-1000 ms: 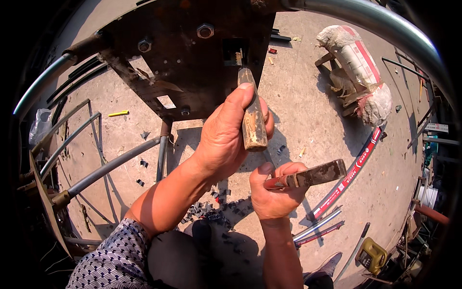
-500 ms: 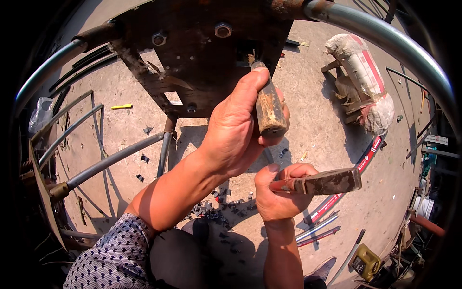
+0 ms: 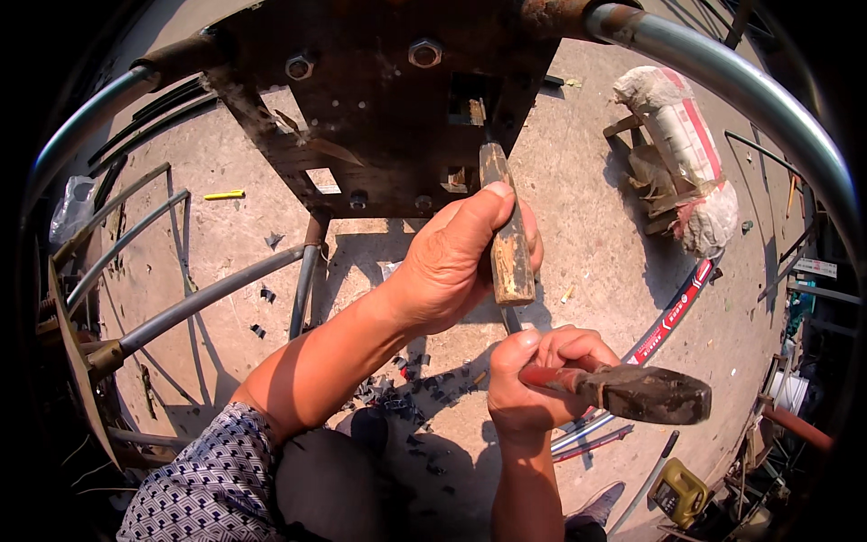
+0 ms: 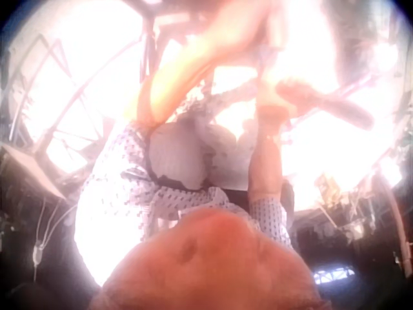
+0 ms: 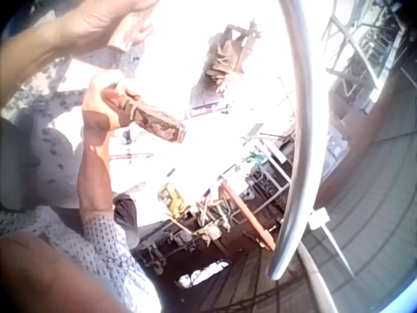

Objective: The person uses pliers and a screwdriver to remove and adjust components on a metal frame. They repeatedly insert and remove a metal rod, then use a hammer and chisel to tap and align parts of the frame.

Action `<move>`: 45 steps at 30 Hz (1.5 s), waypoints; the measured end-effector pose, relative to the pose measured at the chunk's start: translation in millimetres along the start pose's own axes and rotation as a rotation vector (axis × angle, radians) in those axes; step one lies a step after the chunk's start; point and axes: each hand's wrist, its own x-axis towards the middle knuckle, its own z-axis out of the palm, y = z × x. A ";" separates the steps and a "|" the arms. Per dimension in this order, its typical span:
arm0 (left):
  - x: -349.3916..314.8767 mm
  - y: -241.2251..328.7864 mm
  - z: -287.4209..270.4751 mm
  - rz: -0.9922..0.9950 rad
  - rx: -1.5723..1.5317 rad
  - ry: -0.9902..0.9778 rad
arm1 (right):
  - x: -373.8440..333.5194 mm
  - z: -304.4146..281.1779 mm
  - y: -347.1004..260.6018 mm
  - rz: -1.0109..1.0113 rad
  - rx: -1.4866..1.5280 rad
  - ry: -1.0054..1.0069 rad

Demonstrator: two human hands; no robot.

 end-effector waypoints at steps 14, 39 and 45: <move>9.7 30.3 23.3 -0.012 -0.212 -0.006 | 13.7 -0.7 -10.8 0.029 -0.046 0.012; 11.8 27.0 16.9 -0.016 -0.105 -0.004 | 14.4 23.5 -8.9 0.203 -0.115 0.030; 2.2 22.7 -1.6 -0.001 -0.032 0.071 | 4.9 3.2 -4.6 0.113 0.072 0.070</move>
